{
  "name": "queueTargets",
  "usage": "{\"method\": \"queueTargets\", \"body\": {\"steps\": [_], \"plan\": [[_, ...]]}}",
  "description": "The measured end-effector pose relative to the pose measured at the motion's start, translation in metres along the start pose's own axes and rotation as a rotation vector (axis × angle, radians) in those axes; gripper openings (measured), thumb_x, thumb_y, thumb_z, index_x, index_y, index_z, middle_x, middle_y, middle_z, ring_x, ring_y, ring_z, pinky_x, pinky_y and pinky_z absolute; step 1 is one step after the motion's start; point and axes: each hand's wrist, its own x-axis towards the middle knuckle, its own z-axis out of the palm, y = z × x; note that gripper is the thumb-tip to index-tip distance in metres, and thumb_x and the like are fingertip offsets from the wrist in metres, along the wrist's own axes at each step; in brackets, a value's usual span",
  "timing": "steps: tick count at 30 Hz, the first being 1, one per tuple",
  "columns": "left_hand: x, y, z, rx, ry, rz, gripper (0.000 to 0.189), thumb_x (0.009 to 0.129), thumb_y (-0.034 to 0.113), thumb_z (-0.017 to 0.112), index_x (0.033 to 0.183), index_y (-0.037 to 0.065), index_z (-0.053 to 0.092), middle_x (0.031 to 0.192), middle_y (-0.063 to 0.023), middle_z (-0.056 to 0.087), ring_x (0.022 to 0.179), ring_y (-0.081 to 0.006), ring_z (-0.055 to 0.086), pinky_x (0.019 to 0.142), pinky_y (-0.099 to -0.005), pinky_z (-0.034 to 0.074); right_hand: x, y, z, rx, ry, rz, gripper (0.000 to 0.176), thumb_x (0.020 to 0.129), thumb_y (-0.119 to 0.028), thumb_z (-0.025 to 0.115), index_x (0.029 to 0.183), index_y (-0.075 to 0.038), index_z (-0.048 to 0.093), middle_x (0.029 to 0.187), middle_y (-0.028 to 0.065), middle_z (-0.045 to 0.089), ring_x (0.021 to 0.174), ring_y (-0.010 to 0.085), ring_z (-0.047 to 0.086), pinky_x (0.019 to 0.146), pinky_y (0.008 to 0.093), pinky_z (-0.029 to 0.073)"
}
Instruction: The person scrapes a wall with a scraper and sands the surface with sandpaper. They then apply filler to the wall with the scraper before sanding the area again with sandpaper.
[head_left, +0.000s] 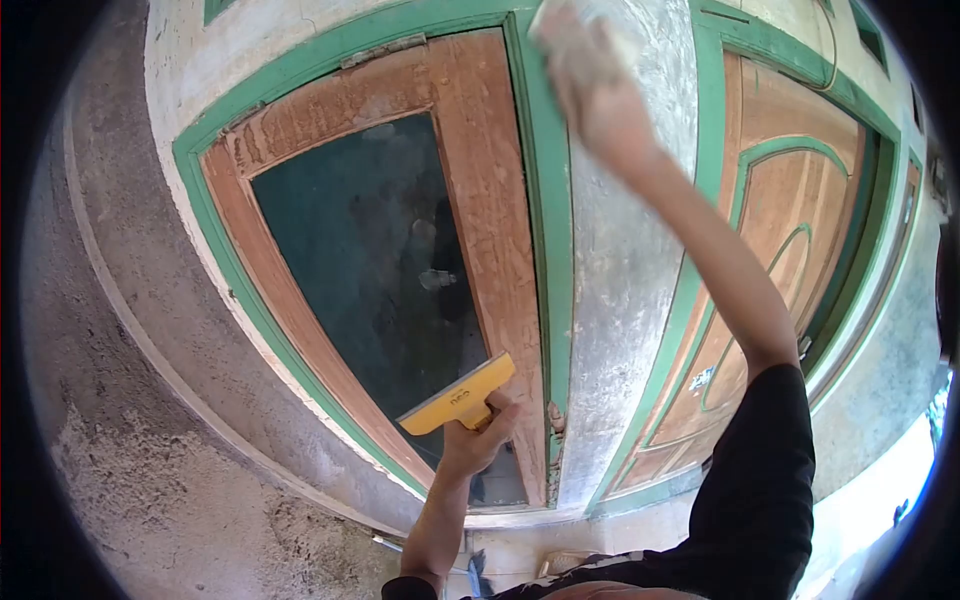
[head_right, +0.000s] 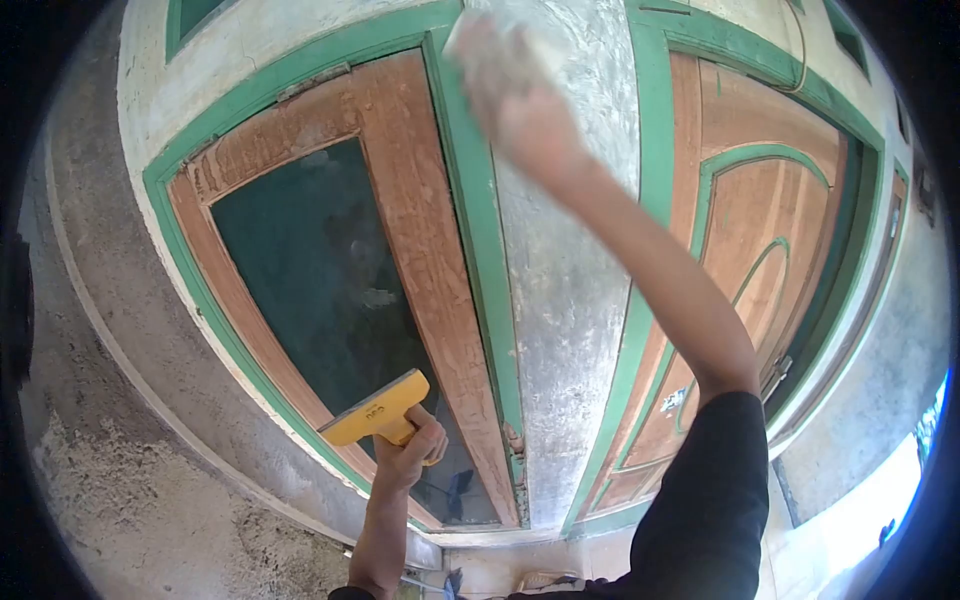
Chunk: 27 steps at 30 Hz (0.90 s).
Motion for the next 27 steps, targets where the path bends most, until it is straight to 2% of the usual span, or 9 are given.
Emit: {"method": "queueTargets", "body": {"steps": [3, 6, 9, 10, 11, 13, 17, 22, 27], "plan": [[0.005, 0.0, 0.004, -0.034, 0.002, -0.02, 0.016, 0.089, 0.0, 0.061, 0.08, 0.009, 0.051, 0.053, 0.0018, 0.044, 0.039, -0.005, 0.039, 0.039, -0.021, 0.036, -0.004, 0.006, -0.013, 0.409, 0.023, -0.047, 0.031, 0.094, -0.015, 0.052, 0.12, -0.001, 0.061, 0.132, 0.0155, 0.057, 0.124, 0.0283, 0.053, 0.105, 0.0422, 0.042], [0.012, 0.0, 0.014, -0.074, 0.009, -0.036, 0.016, 0.089, 0.003, 0.061, 0.08, 0.01, 0.05, 0.053, 0.0019, 0.043, 0.039, -0.0055, 0.038, 0.039, -0.0213, 0.035, -0.001, 0.055, -0.014, 0.471, -0.186, 0.402, 0.031, 0.094, -0.012, 0.049, 0.119, 0.002, 0.06, 0.127, 0.0191, 0.059, 0.117, 0.0328, 0.057, 0.104, 0.0443, 0.043], [0.011, 0.0, 0.019, -0.121, 0.046, -0.081, 0.016, 0.09, 0.004, 0.06, 0.079, 0.01, 0.049, 0.053, 0.0023, 0.042, 0.039, -0.0055, 0.036, 0.039, -0.022, 0.033, -0.045, 0.033, -0.032, -0.025, -0.066, 0.206, 0.034, 0.092, -0.008, 0.047, 0.122, 0.005, 0.056, 0.124, 0.0245, 0.059, 0.114, 0.0361, 0.059, 0.102, 0.0467, 0.045], [0.01, 0.0, 0.022, -0.133, 0.069, -0.109, 0.016, 0.09, 0.004, 0.059, 0.079, 0.011, 0.049, 0.053, 0.0026, 0.041, 0.038, -0.0054, 0.035, 0.038, -0.0223, 0.032, -0.066, 0.001, -0.04, -0.199, -0.318, 0.007, 0.039, 0.088, -0.005, 0.047, 0.126, 0.007, 0.052, 0.124, 0.0299, 0.057, 0.119, 0.0376, 0.056, 0.102, 0.0477, 0.045], [0.008, 0.0, 0.024, -0.135, 0.067, -0.122, 0.016, 0.09, 0.004, 0.059, 0.079, 0.011, 0.049, 0.053, 0.0026, 0.041, 0.038, -0.0054, 0.035, 0.038, -0.0223, 0.032, 0.01, -0.029, -0.082, 0.012, -1.268, 0.215, 0.037, 0.088, -0.008, 0.05, 0.122, 0.006, 0.055, 0.123, 0.022, 0.06, 0.113, 0.0322, 0.06, 0.094, 0.045, 0.051], [0.013, 0.0, 0.029, -0.11, 0.051, -0.082, 0.016, 0.09, 0.003, 0.058, 0.08, 0.011, 0.049, 0.053, 0.0031, 0.039, 0.039, -0.0052, 0.034, 0.038, -0.023, 0.03, -0.075, -0.024, -0.048, 0.484, 0.023, -0.038, 0.031, 0.089, -0.013, 0.053, 0.114, 0.002, 0.061, 0.109, 0.0156, 0.066, 0.093, 0.0335, 0.066, 0.078, 0.0439, 0.057], [0.016, -0.007, 0.04, -0.111, -0.003, -0.101, 0.016, 0.089, 0.005, 0.061, 0.08, 0.011, 0.049, 0.053, 0.0034, 0.039, 0.038, -0.0051, 0.034, 0.038, -0.0227, 0.031, -0.004, 0.07, -0.031, 0.45, -0.247, 0.494, 0.023, 0.093, -0.016, 0.051, 0.105, -0.005, 0.067, 0.09, 0.0241, 0.064, 0.088, 0.0414, 0.062, 0.068, 0.0456, 0.057], [0.005, -0.005, 0.034, -0.104, 0.022, -0.12, 0.017, 0.089, 0.006, 0.063, 0.079, 0.012, 0.05, 0.053, 0.0034, 0.039, 0.039, -0.0052, 0.035, 0.038, -0.0225, 0.032, -0.083, 0.003, -0.06, 0.279, 0.013, 0.284, 0.027, 0.093, -0.013, 0.055, 0.111, 0.004, 0.064, 0.112, 0.0225, 0.065, 0.106, 0.0371, 0.063, 0.092, 0.0446, 0.052], [0.01, -0.001, 0.036, -0.086, 0.062, -0.109, 0.017, 0.089, 0.007, 0.062, 0.078, 0.012, 0.05, 0.053, 0.0033, 0.04, 0.039, -0.0052, 0.035, 0.039, -0.0219, 0.033, -0.033, 0.052, -0.029, 0.398, -0.032, 0.238, 0.034, 0.097, -0.014, 0.049, 0.124, 0.005, 0.057, 0.137, 0.0199, 0.052, 0.129, 0.0347, 0.047, 0.11, 0.0482, 0.034]]}}
